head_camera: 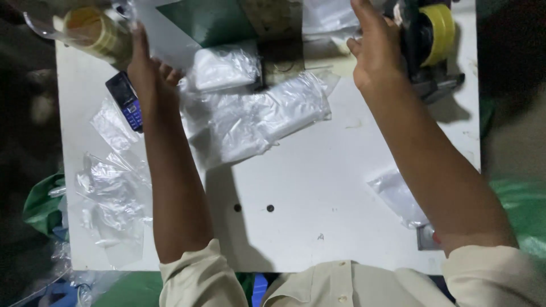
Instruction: Folding and organizing small plastic bags on a work table
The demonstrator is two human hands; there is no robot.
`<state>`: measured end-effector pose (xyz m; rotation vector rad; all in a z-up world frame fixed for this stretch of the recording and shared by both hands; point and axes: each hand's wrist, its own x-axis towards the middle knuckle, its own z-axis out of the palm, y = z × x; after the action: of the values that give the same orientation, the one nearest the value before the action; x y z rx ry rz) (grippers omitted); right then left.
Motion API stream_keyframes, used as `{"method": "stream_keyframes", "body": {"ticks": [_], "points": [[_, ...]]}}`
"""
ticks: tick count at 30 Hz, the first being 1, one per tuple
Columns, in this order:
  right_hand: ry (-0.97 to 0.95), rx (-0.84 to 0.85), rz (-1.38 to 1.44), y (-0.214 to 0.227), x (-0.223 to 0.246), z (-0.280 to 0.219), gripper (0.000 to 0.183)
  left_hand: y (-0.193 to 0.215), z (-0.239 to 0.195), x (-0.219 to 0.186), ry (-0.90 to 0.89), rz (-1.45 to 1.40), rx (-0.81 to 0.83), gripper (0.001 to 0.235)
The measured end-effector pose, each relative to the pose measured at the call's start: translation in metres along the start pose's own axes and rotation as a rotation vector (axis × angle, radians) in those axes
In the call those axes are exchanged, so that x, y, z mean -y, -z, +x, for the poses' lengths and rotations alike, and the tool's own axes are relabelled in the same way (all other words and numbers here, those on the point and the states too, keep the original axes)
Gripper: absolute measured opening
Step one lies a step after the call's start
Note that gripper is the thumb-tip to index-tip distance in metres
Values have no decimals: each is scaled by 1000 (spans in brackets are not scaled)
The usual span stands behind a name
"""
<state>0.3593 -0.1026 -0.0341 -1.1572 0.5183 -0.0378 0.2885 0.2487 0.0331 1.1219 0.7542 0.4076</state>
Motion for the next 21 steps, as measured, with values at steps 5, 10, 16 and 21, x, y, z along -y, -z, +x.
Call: {"method": "stream_keyframes", "body": {"ticks": [5, 10, 16, 21], "points": [[107, -98, -153, -39, -33, 71, 72, -4, 85, 36, -94, 306, 83, 86], [333, 134, -364, -30, -48, 89, 47, -3, 96, 51, -512, 195, 92, 26], [499, -235, -437, 59, -27, -81, 46, 53, -60, 15, -813, -145, 141, 54], [65, -176, -57, 83, 6, -208, 50, 77, -198, 30, -225, 156, 136, 55]]}}
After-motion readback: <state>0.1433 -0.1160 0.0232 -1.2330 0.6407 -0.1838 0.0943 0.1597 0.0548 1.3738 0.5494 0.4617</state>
